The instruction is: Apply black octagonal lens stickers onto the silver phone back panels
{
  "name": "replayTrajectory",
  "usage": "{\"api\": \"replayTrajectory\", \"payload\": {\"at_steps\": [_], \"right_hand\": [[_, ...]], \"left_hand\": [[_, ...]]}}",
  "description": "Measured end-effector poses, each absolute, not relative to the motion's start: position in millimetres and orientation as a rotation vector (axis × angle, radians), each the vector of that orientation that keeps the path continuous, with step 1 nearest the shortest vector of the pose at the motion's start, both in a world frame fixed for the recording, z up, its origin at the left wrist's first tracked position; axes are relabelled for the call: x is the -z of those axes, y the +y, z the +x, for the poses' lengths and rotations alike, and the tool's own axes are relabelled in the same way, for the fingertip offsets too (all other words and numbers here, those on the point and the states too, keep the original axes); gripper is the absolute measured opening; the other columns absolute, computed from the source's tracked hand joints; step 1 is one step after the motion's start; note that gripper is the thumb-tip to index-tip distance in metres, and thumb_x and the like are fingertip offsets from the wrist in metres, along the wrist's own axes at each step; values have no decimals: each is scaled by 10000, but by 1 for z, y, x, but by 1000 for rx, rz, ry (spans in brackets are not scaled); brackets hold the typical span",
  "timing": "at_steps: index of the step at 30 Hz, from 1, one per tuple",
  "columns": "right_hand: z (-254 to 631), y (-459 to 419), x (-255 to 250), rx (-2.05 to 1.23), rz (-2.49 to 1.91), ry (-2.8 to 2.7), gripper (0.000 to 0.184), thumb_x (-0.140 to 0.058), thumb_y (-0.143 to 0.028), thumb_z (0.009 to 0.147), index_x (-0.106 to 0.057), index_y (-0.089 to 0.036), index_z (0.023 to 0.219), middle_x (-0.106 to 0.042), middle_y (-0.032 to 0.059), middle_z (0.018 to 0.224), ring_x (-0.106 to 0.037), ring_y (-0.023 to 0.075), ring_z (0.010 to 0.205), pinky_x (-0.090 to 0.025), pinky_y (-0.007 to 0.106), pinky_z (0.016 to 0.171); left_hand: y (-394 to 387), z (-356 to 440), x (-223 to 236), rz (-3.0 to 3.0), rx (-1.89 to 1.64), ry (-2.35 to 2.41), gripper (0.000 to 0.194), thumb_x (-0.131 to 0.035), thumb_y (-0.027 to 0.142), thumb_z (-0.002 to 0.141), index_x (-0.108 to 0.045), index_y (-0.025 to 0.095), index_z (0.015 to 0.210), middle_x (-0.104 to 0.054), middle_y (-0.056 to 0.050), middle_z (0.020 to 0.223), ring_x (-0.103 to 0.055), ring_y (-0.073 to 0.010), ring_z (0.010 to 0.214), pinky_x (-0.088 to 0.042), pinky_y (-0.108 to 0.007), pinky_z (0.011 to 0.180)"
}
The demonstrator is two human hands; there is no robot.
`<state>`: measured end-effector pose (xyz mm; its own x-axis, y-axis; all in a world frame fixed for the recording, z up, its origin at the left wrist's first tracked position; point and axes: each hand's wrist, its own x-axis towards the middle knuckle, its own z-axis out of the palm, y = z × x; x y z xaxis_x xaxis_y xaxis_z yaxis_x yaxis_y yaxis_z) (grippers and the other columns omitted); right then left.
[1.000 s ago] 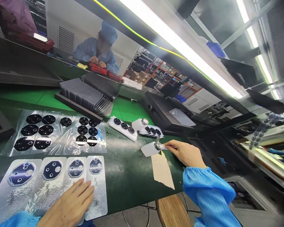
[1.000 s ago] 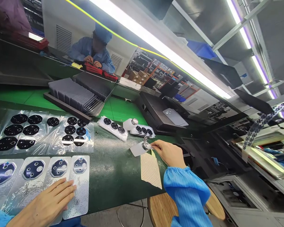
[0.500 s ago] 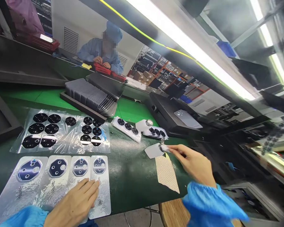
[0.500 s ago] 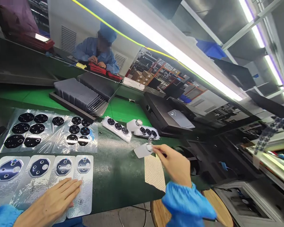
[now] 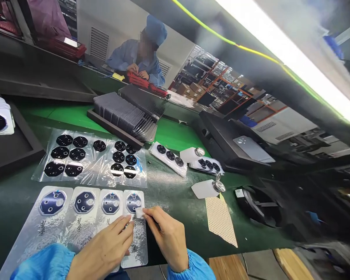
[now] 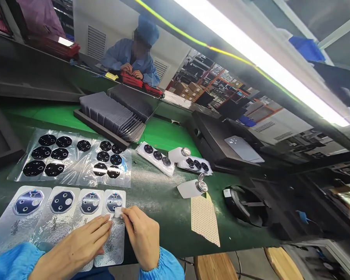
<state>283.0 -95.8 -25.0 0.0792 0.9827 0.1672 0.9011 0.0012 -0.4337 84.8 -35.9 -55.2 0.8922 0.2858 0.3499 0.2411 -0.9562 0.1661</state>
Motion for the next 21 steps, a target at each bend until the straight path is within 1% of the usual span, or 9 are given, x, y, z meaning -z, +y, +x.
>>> {"api": "replayTrajectory", "payload": {"at_steps": [4, 8, 12, 17, 21], "right_hand": [[284, -94, 28, -174, -1932, -1931, 252, -453, -272, 1016, -700, -218, 1023, -700, 18, 818, -684, 140, 725, -462, 211, 642], [282, -94, 35, -99, -1855, -1940, 268, -417, -247, 1031, -680, -203, 1001, -688, 11, 816, -668, 118, 720, -440, 195, 640], [282, -94, 35, -61, -1848, -1974, 259, -411, -234, 1034, -664, -196, 1004, -681, 10, 817, -662, 115, 721, -434, 196, 648], [282, -95, 35, -12, -1847, -2001, 264, -398, -220, 1037, -660, -192, 1022, -685, 15, 825, -664, 115, 722, -436, 197, 643], [282, -95, 34, 12, -1849, -2021, 260, -404, -221, 1036, -663, -193, 1035, -683, 10, 819, -665, 114, 721, -438, 199, 637]], "left_hand": [[-35, 85, 58, 2945, -519, 400, 192, -595, 160, 918, -664, 76, 1076, -695, -114, 1186, -604, -265, 1201, -419, -360, 1088], [-35, 86, 61, 2966, -530, 391, 230, -591, 174, 924, -636, 77, 1128, -670, -108, 1220, -571, -270, 1242, -378, -375, 1119], [-36, 86, 62, 2993, -510, 396, 206, -595, 176, 922, -642, 85, 1100, -668, -98, 1215, -563, -267, 1246, -358, -370, 1132], [-35, 85, 58, 3023, -529, 380, 211, -604, 215, 915, -651, 79, 1070, -673, -105, 1199, -582, -268, 1215, -380, -369, 1113], [-35, 84, 53, 3010, -567, 385, 192, -581, 150, 900, -657, 86, 1065, -690, -81, 1155, -613, -243, 1168, -402, -350, 1094]]}}
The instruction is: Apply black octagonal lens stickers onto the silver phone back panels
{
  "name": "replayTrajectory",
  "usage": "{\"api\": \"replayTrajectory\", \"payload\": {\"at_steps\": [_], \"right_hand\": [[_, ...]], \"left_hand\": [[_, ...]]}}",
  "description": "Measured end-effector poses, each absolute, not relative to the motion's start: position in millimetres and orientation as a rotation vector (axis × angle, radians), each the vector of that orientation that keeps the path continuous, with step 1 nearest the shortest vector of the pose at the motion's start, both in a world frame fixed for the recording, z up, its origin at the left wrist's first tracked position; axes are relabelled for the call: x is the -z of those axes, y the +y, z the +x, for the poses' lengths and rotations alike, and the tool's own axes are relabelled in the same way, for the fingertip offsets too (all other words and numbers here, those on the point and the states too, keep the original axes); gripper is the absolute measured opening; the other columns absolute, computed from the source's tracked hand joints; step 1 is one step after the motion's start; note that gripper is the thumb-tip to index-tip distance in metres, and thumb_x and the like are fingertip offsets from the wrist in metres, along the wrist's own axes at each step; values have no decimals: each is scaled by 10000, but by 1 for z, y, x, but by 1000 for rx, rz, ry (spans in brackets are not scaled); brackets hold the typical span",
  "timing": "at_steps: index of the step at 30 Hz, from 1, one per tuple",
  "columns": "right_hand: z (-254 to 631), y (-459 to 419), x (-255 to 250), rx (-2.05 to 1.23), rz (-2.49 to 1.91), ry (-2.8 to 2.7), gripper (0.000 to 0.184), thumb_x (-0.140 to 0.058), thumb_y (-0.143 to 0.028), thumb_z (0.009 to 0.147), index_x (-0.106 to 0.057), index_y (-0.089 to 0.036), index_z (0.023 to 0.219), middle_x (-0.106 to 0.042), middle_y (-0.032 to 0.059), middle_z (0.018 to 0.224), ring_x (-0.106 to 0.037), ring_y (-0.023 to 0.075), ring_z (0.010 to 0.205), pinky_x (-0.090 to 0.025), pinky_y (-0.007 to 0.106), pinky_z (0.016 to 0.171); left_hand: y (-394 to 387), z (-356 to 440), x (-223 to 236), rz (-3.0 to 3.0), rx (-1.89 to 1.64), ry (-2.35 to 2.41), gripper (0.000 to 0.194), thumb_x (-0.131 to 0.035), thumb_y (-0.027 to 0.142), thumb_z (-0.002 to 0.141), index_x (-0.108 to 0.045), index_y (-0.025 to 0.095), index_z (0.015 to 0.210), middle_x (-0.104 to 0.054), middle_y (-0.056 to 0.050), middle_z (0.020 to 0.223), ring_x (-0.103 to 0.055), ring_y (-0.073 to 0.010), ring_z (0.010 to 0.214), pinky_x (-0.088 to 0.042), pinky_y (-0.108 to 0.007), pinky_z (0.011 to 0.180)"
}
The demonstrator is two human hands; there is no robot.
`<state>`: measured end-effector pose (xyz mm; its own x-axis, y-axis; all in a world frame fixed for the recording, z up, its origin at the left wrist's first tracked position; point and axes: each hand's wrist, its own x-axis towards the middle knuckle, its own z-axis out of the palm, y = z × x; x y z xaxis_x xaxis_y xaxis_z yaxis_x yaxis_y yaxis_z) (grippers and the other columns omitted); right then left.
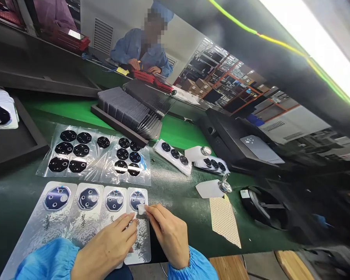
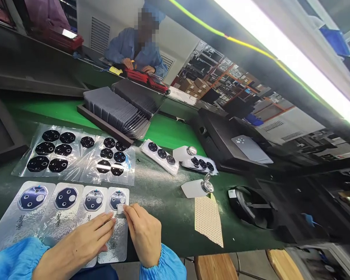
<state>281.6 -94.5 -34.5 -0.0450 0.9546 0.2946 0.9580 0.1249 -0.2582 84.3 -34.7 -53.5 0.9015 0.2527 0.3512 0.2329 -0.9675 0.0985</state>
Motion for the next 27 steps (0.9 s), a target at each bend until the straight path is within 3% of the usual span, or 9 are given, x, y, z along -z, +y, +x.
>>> {"api": "replayTrajectory", "payload": {"at_steps": [18, 27], "right_hand": [[276, -98, 37, 80, -1881, -2006, 281, -389, -220, 1039, -667, -188, 1032, -690, 17, 816, -665, 116, 708, -449, 195, 635], [277, -95, 35, 0, -1852, -1932, 257, -417, -210, 1028, -673, -202, 1058, -695, 12, 841, -669, 114, 742, -449, 189, 657]], "left_hand": [[-36, 85, 53, 3053, -499, 382, 248, -493, 94, 912, -639, 75, 1111, -671, -88, 1174, -602, -253, 1189, -416, -363, 1104], [-35, 85, 54, 3012, -535, 393, 188, -581, 149, 912, -644, 87, 1077, -685, -86, 1170, -605, -244, 1186, -401, -346, 1100]]}}
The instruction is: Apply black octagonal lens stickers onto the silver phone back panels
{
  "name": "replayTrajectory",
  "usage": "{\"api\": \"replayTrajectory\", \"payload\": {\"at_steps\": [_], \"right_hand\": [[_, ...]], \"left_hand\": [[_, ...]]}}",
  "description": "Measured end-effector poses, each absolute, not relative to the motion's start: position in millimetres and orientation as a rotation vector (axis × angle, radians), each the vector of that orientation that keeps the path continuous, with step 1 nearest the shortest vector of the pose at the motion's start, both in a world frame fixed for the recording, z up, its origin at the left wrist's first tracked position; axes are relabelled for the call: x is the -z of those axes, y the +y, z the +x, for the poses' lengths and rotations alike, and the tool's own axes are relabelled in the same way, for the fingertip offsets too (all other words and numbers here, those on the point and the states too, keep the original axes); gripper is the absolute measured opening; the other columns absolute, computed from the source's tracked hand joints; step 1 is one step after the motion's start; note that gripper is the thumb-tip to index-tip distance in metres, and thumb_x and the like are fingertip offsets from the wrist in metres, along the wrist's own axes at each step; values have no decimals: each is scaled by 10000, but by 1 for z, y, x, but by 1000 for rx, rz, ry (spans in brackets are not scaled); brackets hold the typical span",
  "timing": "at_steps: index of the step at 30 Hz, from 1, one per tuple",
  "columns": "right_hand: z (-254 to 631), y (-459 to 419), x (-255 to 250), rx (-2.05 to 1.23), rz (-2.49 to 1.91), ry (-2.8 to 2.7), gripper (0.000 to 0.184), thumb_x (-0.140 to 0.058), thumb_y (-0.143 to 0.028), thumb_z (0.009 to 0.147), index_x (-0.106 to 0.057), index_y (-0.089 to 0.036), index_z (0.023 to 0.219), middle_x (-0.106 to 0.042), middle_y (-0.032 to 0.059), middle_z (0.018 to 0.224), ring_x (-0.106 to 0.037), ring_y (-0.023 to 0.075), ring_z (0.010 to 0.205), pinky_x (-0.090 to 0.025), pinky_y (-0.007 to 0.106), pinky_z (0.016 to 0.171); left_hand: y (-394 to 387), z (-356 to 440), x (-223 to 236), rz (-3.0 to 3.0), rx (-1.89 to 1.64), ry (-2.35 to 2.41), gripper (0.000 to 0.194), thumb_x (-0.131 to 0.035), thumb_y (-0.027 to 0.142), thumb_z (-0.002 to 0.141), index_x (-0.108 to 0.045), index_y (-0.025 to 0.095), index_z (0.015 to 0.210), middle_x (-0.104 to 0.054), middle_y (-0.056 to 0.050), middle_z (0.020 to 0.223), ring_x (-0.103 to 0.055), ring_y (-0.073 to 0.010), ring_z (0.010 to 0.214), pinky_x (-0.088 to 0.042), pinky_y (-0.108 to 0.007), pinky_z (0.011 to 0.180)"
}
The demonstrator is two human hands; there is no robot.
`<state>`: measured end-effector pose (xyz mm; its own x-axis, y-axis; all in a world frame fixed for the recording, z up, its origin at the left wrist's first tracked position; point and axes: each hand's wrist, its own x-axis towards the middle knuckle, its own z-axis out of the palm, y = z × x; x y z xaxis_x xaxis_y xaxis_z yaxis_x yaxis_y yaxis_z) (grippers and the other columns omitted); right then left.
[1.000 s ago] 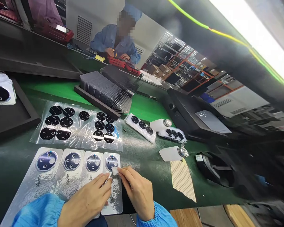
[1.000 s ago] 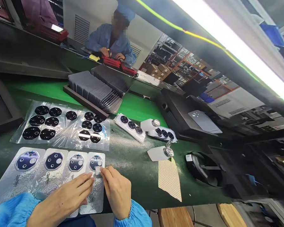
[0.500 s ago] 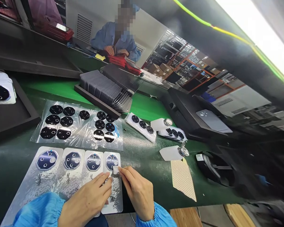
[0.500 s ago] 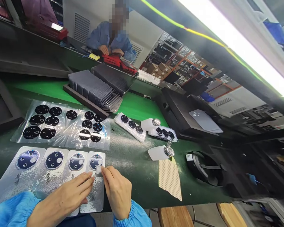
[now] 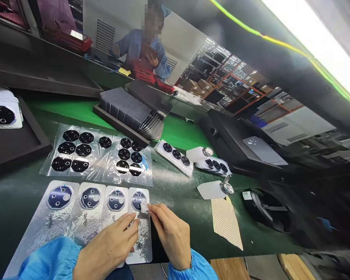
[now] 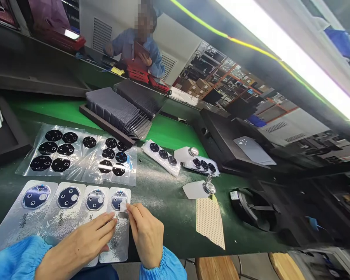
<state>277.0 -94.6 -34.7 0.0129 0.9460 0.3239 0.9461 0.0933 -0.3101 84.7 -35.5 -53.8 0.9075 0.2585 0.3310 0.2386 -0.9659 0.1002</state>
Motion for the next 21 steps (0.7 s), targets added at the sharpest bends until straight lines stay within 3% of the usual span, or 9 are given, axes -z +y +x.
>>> {"api": "replayTrajectory", "payload": {"at_steps": [14, 21], "right_hand": [[271, -79, 35, 131, -1852, -2049, 301, -376, -206, 1040, -676, -191, 1025, -705, 23, 822, -665, 109, 716, -434, 199, 619], [271, -80, 36, 147, -1856, -2044, 277, -396, -191, 1033, -672, -183, 1015, -702, 21, 831, -659, 113, 721, -426, 206, 622]], "left_hand": [[-38, 86, 67, 2971, -526, 413, 145, -548, 185, 954, -635, 120, 1051, -677, -81, 1200, -570, -232, 1246, -358, -357, 1134], [-35, 86, 56, 2976, -530, 414, 138, -577, 169, 930, -644, 116, 1038, -694, -64, 1171, -602, -227, 1207, -398, -334, 1110]]}}
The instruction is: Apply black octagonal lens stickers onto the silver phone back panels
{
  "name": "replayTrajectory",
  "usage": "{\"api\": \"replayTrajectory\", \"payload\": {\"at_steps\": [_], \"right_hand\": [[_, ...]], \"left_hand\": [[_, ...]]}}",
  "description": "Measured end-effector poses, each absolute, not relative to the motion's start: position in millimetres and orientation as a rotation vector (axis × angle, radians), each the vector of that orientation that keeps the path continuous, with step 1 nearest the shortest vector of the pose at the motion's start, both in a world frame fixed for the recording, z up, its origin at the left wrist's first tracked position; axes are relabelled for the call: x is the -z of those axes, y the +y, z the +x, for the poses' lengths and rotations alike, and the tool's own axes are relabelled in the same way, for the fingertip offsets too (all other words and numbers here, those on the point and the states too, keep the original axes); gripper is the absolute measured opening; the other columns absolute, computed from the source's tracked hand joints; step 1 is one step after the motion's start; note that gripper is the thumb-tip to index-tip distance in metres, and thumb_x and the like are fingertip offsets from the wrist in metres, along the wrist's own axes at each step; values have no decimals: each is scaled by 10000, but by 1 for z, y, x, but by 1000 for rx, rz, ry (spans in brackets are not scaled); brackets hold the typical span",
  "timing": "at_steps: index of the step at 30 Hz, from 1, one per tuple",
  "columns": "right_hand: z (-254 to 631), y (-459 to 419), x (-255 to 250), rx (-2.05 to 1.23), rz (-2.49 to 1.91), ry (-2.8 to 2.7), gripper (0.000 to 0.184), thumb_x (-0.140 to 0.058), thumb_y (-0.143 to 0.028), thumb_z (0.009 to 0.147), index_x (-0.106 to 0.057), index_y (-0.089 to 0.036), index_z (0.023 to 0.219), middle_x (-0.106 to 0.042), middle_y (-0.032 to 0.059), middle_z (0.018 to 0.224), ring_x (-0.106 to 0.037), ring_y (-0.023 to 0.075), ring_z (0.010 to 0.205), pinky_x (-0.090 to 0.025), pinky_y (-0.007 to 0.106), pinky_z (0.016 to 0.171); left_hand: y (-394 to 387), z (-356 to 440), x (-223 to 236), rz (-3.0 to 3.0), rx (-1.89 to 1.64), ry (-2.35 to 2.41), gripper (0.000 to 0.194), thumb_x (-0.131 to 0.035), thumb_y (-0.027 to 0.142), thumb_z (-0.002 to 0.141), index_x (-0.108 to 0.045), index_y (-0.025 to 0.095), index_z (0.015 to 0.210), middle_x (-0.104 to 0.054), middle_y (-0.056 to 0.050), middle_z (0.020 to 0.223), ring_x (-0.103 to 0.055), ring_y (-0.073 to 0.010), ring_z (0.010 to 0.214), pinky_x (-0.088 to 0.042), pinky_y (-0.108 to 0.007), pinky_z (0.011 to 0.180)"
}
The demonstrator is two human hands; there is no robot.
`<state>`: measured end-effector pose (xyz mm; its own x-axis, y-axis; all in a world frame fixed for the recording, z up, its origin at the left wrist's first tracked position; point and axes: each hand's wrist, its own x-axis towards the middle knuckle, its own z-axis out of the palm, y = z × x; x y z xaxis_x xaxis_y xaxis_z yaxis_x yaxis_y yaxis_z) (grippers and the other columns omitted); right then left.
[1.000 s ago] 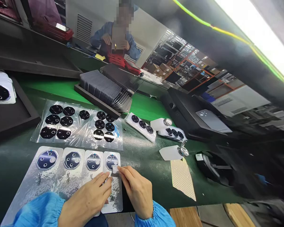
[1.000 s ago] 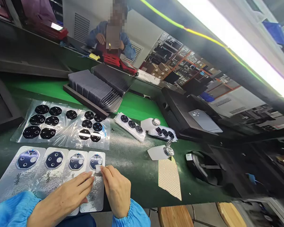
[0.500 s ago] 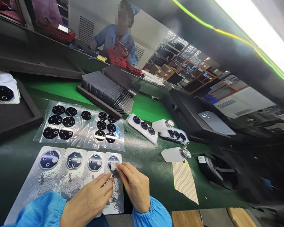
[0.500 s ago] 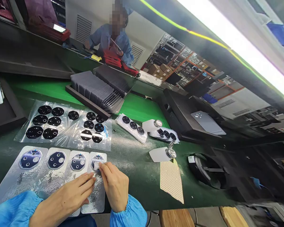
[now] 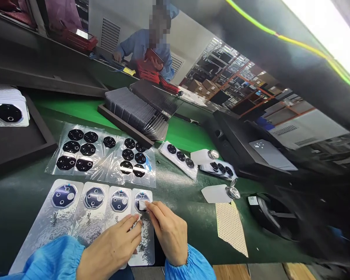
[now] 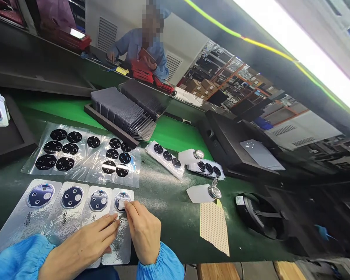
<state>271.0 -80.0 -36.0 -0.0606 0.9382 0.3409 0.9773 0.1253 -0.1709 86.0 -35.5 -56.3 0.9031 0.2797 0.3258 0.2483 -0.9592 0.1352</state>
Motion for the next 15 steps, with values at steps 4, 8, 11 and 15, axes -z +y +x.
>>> {"api": "replayTrajectory", "payload": {"at_steps": [4, 8, 11, 15], "right_hand": [[270, -81, 37, 142, -1853, -2046, 283, -388, -189, 1035, -671, -185, 1033, -706, 22, 845, -663, 114, 735, -434, 204, 638], [268, -82, 37, 137, -1855, -2034, 293, -382, -199, 1036, -675, -183, 1023, -708, 26, 846, -671, 117, 735, -439, 205, 625], [269, -82, 37, 138, -1854, -2033, 306, -376, -199, 1035, -681, -180, 1027, -706, 30, 835, -677, 118, 726, -446, 201, 618], [269, -82, 34, 80, -1844, -1981, 289, -400, -201, 1025, -689, -188, 1013, -708, 25, 830, -688, 112, 730, -467, 185, 637]], "left_hand": [[-35, 86, 55, 2968, -551, 416, 131, -573, 166, 931, -641, 111, 1029, -694, -69, 1163, -608, -231, 1198, -402, -338, 1111], [-37, 86, 58, 2986, -530, 414, 138, -528, 148, 949, -640, 112, 1022, -682, -73, 1176, -589, -240, 1221, -390, -346, 1124], [-38, 85, 62, 2994, -522, 409, 163, -500, 153, 966, -638, 109, 1040, -671, -72, 1189, -573, -245, 1240, -380, -350, 1134], [-39, 86, 64, 2935, -501, 410, 158, -549, 163, 950, -628, 111, 1077, -655, -83, 1234, -564, -237, 1260, -391, -346, 1131]]}}
